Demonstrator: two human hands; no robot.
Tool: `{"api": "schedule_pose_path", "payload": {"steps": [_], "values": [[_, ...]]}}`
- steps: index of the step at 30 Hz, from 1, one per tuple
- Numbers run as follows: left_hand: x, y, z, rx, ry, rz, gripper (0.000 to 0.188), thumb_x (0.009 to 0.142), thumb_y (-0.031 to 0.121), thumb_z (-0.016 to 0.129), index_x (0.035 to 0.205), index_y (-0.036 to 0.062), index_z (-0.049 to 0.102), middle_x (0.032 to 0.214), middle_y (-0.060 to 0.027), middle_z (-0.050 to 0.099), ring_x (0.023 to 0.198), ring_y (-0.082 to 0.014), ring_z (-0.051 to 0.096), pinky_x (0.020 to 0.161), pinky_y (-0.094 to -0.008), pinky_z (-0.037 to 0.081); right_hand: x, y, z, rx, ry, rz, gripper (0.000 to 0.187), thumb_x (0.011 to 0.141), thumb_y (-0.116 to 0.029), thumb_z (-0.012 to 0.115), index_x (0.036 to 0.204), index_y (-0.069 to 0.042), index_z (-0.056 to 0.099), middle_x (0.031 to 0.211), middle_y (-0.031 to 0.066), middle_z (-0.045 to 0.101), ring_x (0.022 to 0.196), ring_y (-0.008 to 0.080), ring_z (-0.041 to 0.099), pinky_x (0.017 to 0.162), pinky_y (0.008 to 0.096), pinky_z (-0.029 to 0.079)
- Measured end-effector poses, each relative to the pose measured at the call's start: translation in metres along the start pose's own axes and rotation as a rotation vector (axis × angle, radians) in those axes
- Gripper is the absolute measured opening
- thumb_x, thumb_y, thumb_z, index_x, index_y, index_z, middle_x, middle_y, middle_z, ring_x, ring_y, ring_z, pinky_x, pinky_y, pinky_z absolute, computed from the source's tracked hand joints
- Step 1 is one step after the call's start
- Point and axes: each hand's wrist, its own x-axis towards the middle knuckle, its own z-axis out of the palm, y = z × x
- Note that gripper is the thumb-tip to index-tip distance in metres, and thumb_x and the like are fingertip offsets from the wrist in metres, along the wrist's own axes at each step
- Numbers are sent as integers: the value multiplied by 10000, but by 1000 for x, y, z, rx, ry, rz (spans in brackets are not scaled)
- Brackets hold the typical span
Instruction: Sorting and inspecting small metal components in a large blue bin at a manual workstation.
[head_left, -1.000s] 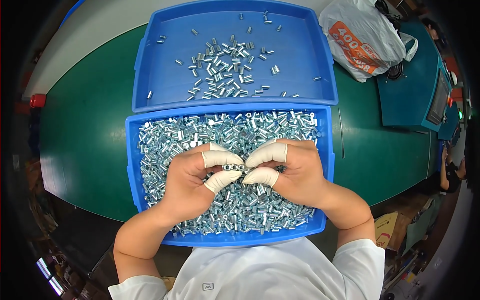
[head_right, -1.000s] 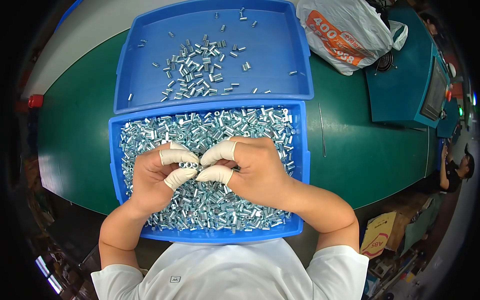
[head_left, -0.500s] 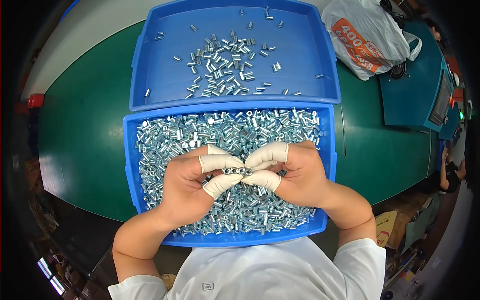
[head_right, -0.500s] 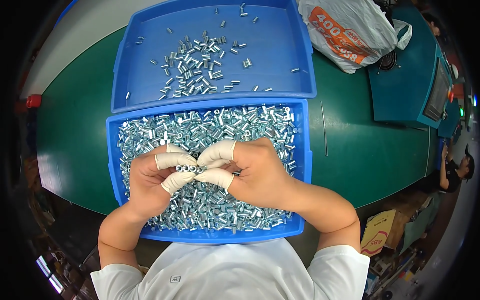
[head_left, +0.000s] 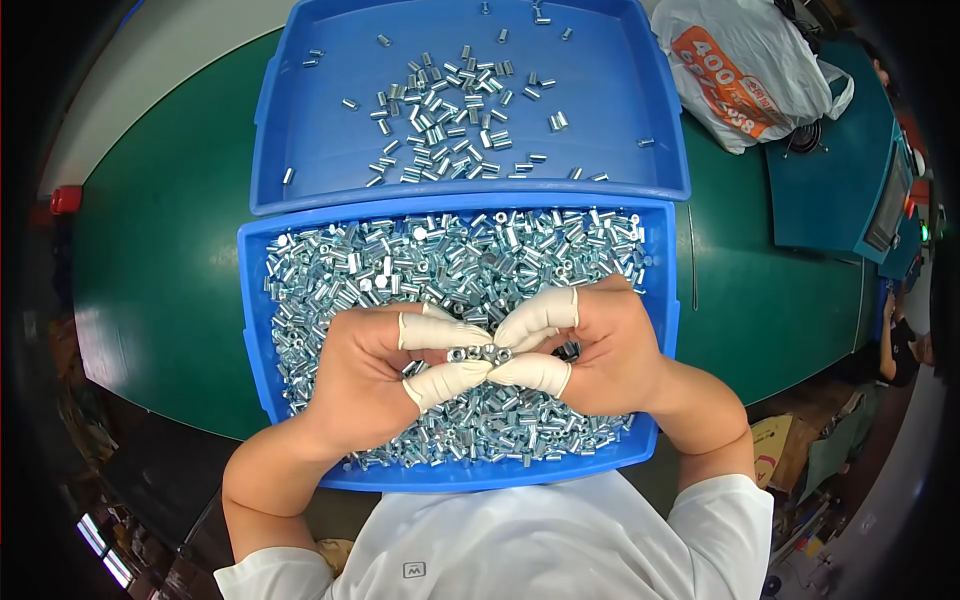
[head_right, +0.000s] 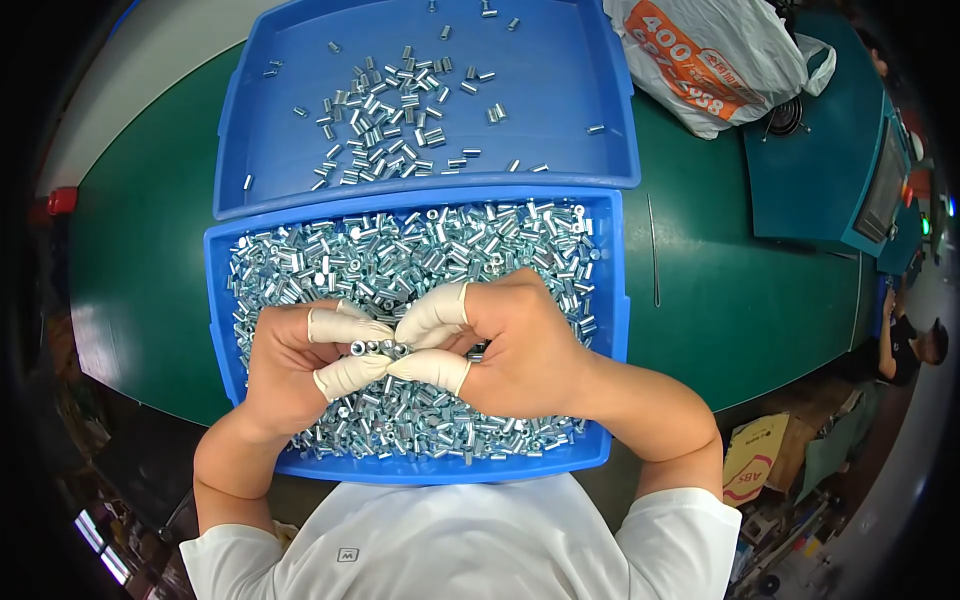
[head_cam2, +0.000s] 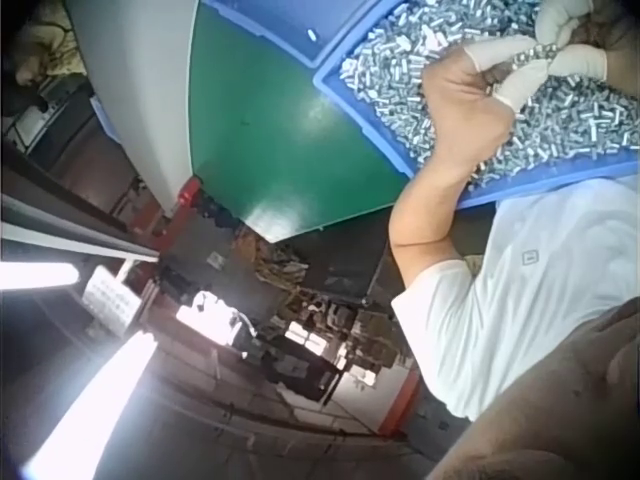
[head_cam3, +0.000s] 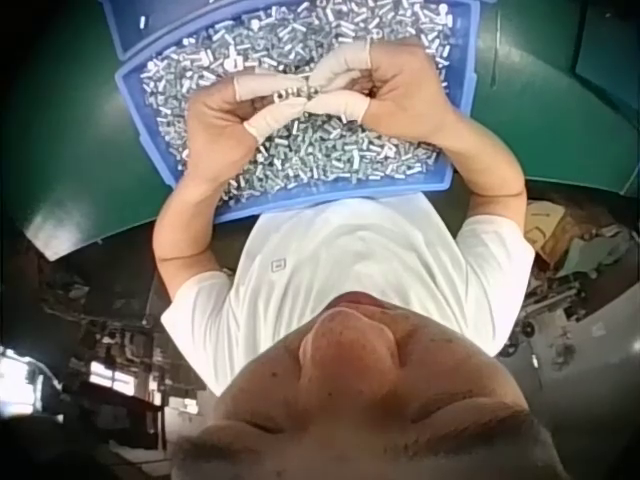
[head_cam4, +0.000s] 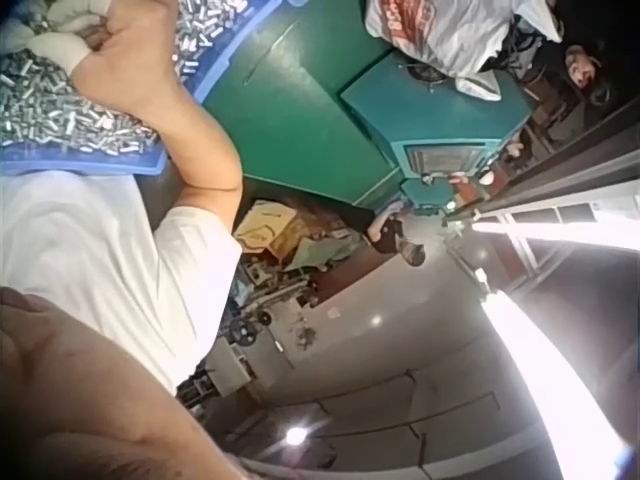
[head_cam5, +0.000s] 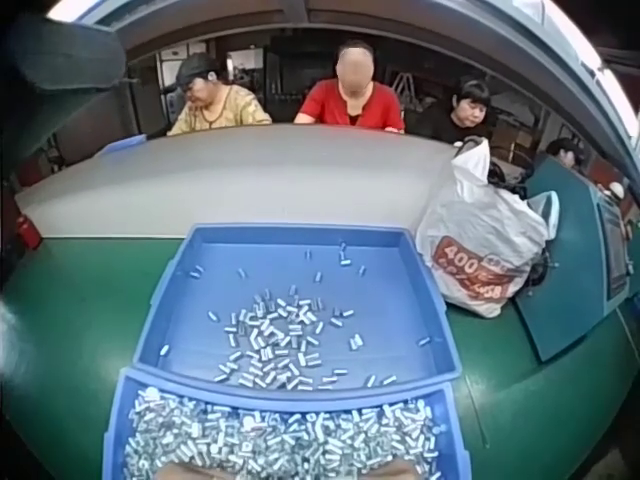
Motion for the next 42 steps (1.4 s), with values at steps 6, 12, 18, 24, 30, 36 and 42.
{"api": "schedule_pose_path", "payload": {"steps": [6, 12, 18, 24, 30, 36, 42], "values": [[1, 7, 0, 50, -20, -66, 218, 836, -91, 780, 1046, -30, 768, 991, -132, 744, 838, -165, 725, 665, -264, 575, -1, 0, -2, -13, -42, -39, 207, 822, -56, 860, 963, 4, 721, 848, 111, 772, 795, 178, 774, 700, 283, 625], [1, 10, -1, 46, -26, -79, 235, 816, -108, 787, 1039, -35, 772, 996, -139, 741, 845, -176, 730, 689, -269, 595, -1, 1, -2, -15, -49, -59, 218, 813, -63, 869, 964, -3, 724, 837, 99, 769, 779, 170, 772, 688, 273, 617], [0, 9, 0, 68, -26, -65, 239, 806, -102, 800, 1033, -32, 771, 1016, -150, 735, 882, -193, 730, 729, -284, 607, 1, 1, -3, -18, -49, -78, 209, 811, -64, 871, 954, -10, 728, 831, 94, 767, 745, 158, 763, 658, 260, 599], [1, 8, -1, 69, -45, 3, 262, 789, -91, 820, 1034, -13, 774, 1004, -157, 738, 895, -197, 734, 758, -291, 606, 0, 4, -3, -41, -18, -126, 193, 802, -64, 874, 932, -18, 739, 818, 94, 760, 710, 156, 746, 631, 258, 581], [0, 3, -5, 180, -78, 145, 290, 766, -73, 846, 1036, 11, 781, 960, -148, 747, 864, -193, 742, 726, -289, 602, 0, 8, -4, -80, -37, -198, 192, 804, -73, 866, 952, -35, 750, 783, 69, 748, 654, 145, 728, 589, 252, 563], [1, 6, -3, 237, -95, 237, 314, 756, -43, 867, 1049, 36, 786, 946, -147, 751, 832, -211, 754, 699, -290, 607, 0, 6, -6, -68, -80, -184, 186, 794, -81, 879, 899, -11, 742, 802, 106, 755, 686, 187, 740, 593, 269, 558], [-2, 8, -1, 248, -78, 261, 313, 755, -36, 871, 1044, 48, 786, 927, -136, 753, 801, -198, 757, 662, -274, 608, 0, 7, -8, -60, -122, -163, 179, 805, -81, 865, 941, -43, 754, 797, 62, 752, 651, 154, 727, 586, 261, 557]]}}
